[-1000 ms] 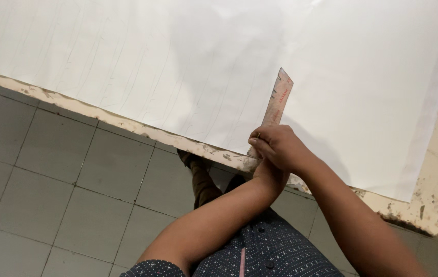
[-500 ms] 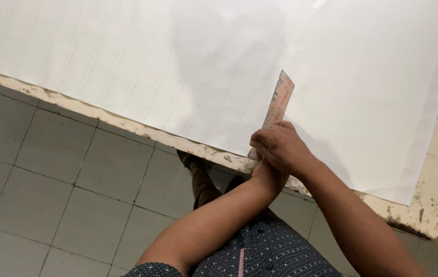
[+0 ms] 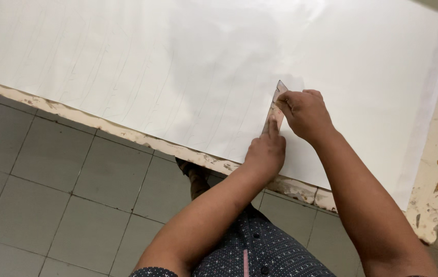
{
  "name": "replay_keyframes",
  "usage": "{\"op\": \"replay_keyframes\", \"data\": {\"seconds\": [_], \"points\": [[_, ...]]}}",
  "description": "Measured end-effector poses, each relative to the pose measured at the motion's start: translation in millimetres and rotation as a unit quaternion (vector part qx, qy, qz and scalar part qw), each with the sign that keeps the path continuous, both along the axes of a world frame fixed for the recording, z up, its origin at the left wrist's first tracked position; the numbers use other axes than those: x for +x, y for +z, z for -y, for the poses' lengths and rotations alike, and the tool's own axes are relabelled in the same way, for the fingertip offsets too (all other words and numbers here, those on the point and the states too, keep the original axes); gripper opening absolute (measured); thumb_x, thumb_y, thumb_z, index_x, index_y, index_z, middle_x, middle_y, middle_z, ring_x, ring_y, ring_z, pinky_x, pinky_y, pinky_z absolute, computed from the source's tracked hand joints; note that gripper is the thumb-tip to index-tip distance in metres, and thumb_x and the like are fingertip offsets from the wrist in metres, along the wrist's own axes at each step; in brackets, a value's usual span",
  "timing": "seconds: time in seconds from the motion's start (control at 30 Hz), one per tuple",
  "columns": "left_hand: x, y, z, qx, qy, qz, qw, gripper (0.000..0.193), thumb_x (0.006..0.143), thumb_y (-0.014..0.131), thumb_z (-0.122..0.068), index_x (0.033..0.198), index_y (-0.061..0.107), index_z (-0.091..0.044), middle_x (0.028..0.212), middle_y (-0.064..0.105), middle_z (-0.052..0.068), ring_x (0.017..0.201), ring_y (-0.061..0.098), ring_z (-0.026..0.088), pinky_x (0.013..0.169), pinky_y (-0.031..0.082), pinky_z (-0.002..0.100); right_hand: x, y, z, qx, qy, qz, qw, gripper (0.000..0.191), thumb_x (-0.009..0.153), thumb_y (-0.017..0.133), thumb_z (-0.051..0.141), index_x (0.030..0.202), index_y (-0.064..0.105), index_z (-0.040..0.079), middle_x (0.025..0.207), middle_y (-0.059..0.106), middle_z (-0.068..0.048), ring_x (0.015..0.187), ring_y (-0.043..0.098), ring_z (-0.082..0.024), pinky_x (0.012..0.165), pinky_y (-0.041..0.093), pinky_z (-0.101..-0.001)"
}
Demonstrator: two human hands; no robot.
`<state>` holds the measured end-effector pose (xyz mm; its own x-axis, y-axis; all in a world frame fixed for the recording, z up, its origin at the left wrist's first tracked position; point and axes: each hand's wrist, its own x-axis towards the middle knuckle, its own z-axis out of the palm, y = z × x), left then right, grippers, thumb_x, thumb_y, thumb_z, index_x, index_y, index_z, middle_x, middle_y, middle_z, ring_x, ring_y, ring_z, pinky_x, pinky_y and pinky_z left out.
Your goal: The person uses a curved wooden template and a pencil to trace repeated curved lines on a large white sheet laid on a table. They reposition the template multiple times to create a series of parallel curves across the sheet.
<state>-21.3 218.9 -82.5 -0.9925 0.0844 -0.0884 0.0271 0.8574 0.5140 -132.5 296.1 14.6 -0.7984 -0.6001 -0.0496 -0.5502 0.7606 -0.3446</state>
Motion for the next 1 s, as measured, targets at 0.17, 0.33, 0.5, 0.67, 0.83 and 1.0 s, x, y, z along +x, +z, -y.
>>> {"op": "replay_keyframes", "data": {"seconds": [0.17,0.33,0.5,0.67,0.83,1.0], "points": [[1,6,5,0.054,0.017,0.003,0.998,0.025,0.097,0.052,-0.014,0.111,0.062,0.005,0.160,0.026,0.034,0.092,0.068,0.043,0.077,0.058,0.052,1,3,2,-0.079,-0.033,0.028,0.996,0.014,0.097,0.069,0.016,0.101,0.076,0.005,0.084,0.075,-0.013,0.074,0.071,-0.029,0.068,0.055,-0.0395],[4,14,6,0.088,0.064,0.071,0.992,0.059,0.108,0.051,-0.021,0.154,0.035,0.013,0.137,0.051,0.028,0.088,0.070,0.041,0.082,0.058,0.052,-4,0,4,-0.100,-0.025,0.000,0.995,0.014,0.098,0.069,0.015,0.101,0.075,0.003,0.084,0.074,-0.015,0.072,0.071,-0.030,0.067,0.055,-0.0400],[-1,21,8,0.031,-0.011,0.018,0.999,0.019,0.094,0.053,-0.011,0.097,0.063,0.004,0.160,0.028,0.034,0.090,0.068,0.038,0.075,0.059,0.050,-9,0,0,-0.076,-0.040,-0.005,0.996,0.015,0.099,0.069,0.016,0.102,0.075,0.002,0.082,0.074,-0.016,0.072,0.070,-0.032,0.068,0.055,-0.0410],[-1,28,10,0.022,-0.023,0.011,0.999,0.018,0.095,0.052,-0.011,0.098,0.062,0.004,0.160,0.029,0.035,0.090,0.068,0.035,0.075,0.060,0.047,-13,4,0,-0.097,-0.059,0.039,0.993,0.019,0.099,0.067,0.020,0.105,0.074,0.003,0.087,0.076,-0.013,0.077,0.072,-0.029,0.070,0.056,-0.0398],[-2,35,10,0.042,-0.019,0.022,0.999,0.018,0.096,0.051,-0.012,0.095,0.061,0.004,0.159,0.030,0.033,0.091,0.068,0.037,0.074,0.060,0.047,-25,8,4,-0.059,-0.074,0.013,0.995,0.020,0.102,0.065,0.021,0.108,0.074,0.005,0.092,0.076,-0.013,0.080,0.072,-0.029,0.073,0.056,-0.0395],[-3,41,8,0.045,-0.018,-0.001,0.999,0.019,0.093,0.052,-0.010,0.103,0.059,0.005,0.158,0.031,0.035,0.090,0.068,0.038,0.076,0.059,0.048,-40,14,1,-0.073,-0.079,-0.006,0.994,0.020,0.103,0.064,0.022,0.107,0.074,0.005,0.095,0.076,-0.012,0.083,0.072,-0.029,0.074,0.056,-0.0389]]}}
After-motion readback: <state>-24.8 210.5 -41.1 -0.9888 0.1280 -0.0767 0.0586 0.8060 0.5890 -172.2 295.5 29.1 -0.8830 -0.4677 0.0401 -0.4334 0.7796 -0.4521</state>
